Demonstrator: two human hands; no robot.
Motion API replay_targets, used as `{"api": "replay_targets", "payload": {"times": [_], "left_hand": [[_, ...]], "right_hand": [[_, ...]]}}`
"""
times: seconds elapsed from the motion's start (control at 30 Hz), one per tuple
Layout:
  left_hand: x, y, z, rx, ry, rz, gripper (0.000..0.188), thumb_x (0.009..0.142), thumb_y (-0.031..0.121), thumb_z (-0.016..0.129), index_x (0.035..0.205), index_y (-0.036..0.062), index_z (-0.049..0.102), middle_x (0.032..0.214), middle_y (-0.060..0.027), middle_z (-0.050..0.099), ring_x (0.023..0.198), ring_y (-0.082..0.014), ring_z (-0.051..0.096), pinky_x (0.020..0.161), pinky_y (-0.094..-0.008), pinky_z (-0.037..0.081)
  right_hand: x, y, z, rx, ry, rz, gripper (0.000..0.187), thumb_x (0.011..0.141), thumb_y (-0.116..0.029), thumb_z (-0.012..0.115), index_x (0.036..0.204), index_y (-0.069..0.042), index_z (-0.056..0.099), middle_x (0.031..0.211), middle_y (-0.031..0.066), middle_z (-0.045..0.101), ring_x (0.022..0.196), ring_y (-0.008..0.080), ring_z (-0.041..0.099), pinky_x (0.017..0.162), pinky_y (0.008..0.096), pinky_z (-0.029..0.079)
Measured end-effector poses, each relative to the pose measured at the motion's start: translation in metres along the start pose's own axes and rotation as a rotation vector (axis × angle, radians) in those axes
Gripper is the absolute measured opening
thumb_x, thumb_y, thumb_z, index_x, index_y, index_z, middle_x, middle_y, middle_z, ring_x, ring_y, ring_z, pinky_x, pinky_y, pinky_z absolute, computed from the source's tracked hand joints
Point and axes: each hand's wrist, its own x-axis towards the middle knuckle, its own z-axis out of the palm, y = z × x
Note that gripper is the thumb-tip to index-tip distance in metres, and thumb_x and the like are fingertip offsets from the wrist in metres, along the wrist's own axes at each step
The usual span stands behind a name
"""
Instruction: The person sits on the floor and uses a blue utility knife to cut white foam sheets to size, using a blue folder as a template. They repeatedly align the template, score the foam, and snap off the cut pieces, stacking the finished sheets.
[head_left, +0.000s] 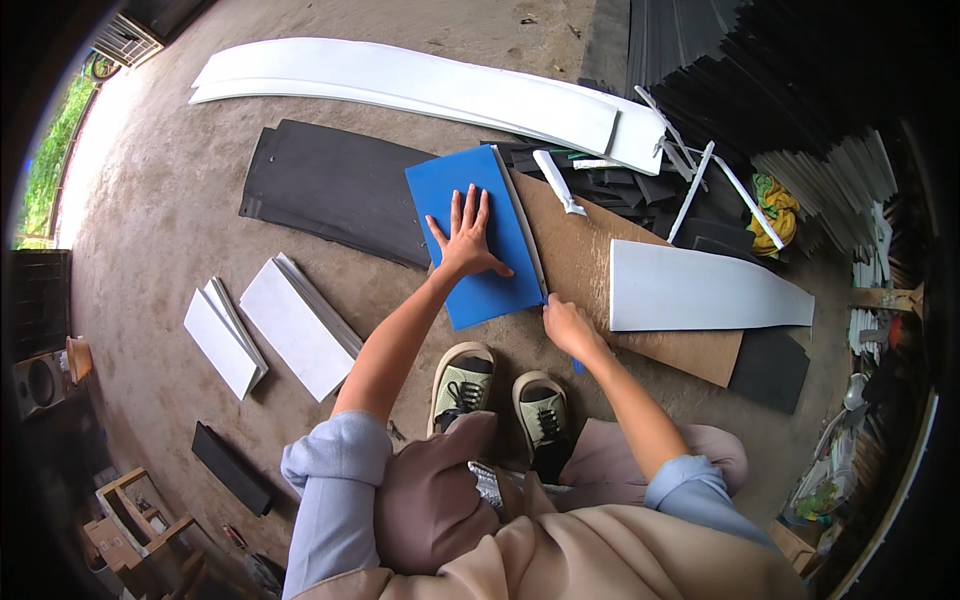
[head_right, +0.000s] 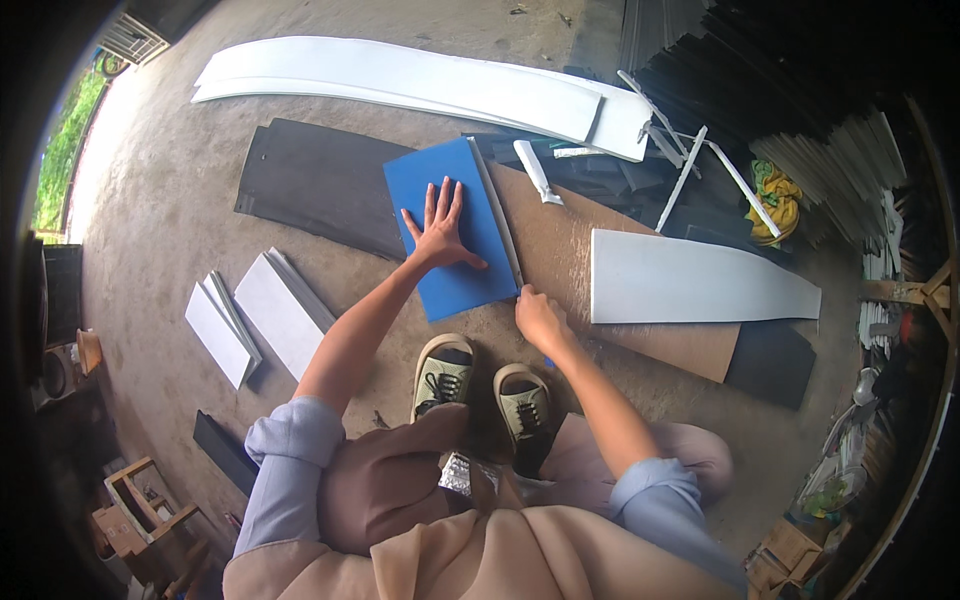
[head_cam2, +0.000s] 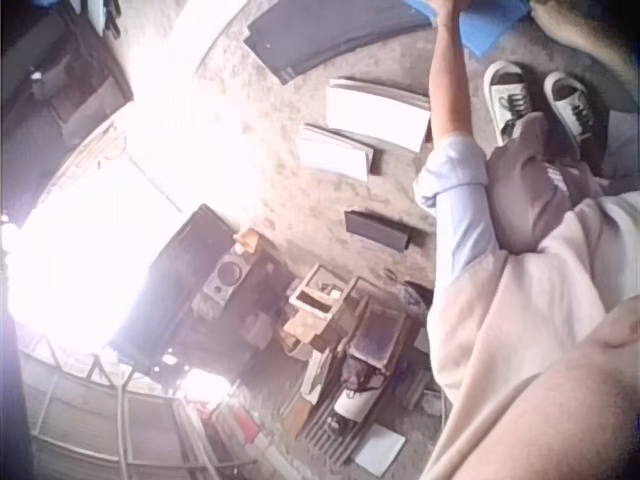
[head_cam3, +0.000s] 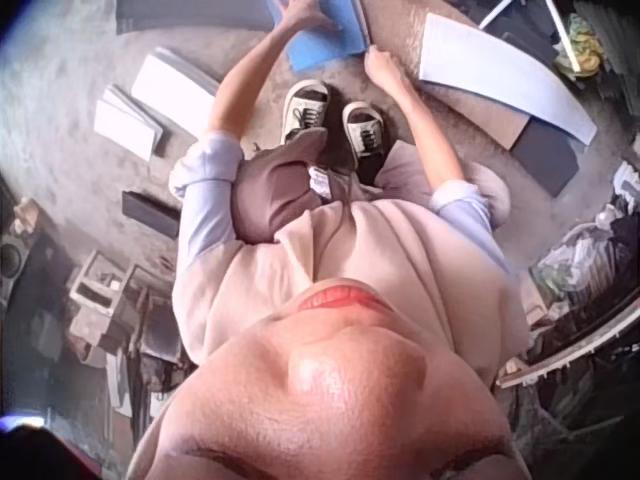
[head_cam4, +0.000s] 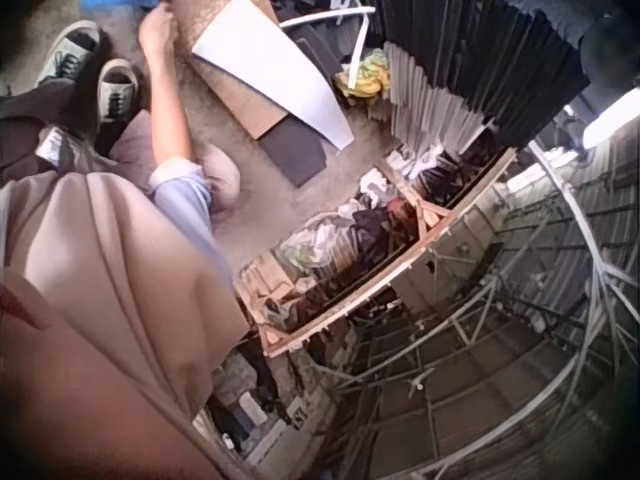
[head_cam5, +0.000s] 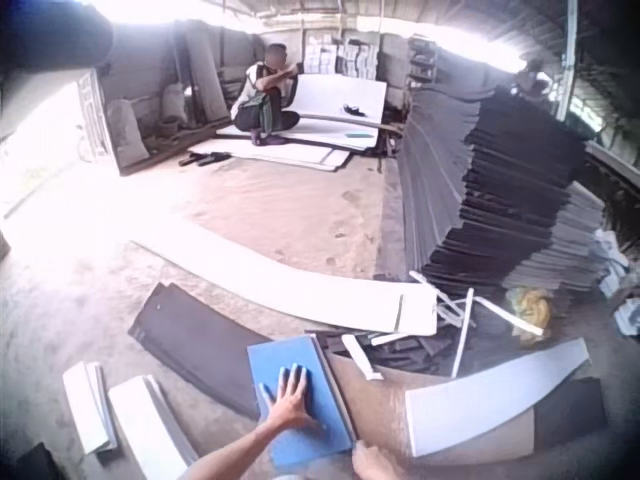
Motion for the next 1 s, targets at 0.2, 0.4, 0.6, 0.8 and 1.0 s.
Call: {"api": "replay_targets", "payload": {"times": [0.2,0.4,0.6,0.8,1.0], "left_hand": [[0.004,0.006,0.006,0.000,-0.007,0.027,0.136,0.028,0.050,0.078,0.135,0.0132,0.002,0.140,-0.0073,-0.004,0.128,-0.0273,-0.011,0.087,-0.0666,-0.010],[0.004,-0.007,0.012,-0.054,0.021,0.059,0.131,0.034,0.051,0.076,0.134,0.0100,0.003,0.140,-0.0083,-0.003,0.128,-0.0275,-0.011,0.087,-0.0653,-0.013],[0.004,-0.009,0.019,-0.164,0.126,0.088,0.119,0.043,0.051,0.073,0.134,0.0094,0.009,0.141,-0.0046,0.004,0.129,-0.0244,-0.005,0.089,-0.0614,-0.013],[0.008,-0.023,0.019,-0.403,0.203,0.037,0.098,0.058,0.055,0.062,0.132,0.0092,0.017,0.139,-0.0036,0.013,0.129,-0.0225,0.001,0.091,-0.0587,-0.012],[-0.002,0.016,-0.006,-0.332,0.312,-0.132,0.103,0.059,0.058,0.060,0.131,0.0009,0.013,0.138,-0.0074,0.012,0.129,-0.0257,0.000,0.091,-0.0633,-0.005]], "right_hand": [[-0.023,0.007,-0.007,-0.023,0.036,-0.015,0.028,0.085,-0.022,0.037,0.092,0.003,0.046,0.080,0.0277,0.056,0.079,0.0441,0.053,0.071,0.0507,0.041],[0.039,0.008,-0.020,0.259,0.461,-0.029,0.030,0.082,-0.027,0.047,0.083,0.003,0.049,0.080,0.0242,0.055,0.077,0.0390,0.054,0.066,0.0434,0.042],[0.102,-0.001,-0.003,0.489,0.522,-0.044,0.027,0.070,-0.012,0.061,0.089,0.001,0.047,0.079,0.0175,0.056,0.077,0.0346,0.055,0.070,0.0400,0.042],[0.099,-0.007,-0.020,1.009,0.245,0.076,0.023,0.067,-0.004,0.064,0.080,-0.006,0.045,0.072,0.0013,0.046,0.069,0.0131,0.048,0.064,0.0259,0.037],[0.079,-0.034,-0.049,0.998,0.258,-0.002,0.026,0.068,-0.001,0.064,0.083,-0.005,0.043,0.075,0.0038,0.048,0.072,0.0128,0.050,0.066,0.0266,0.040]]}}
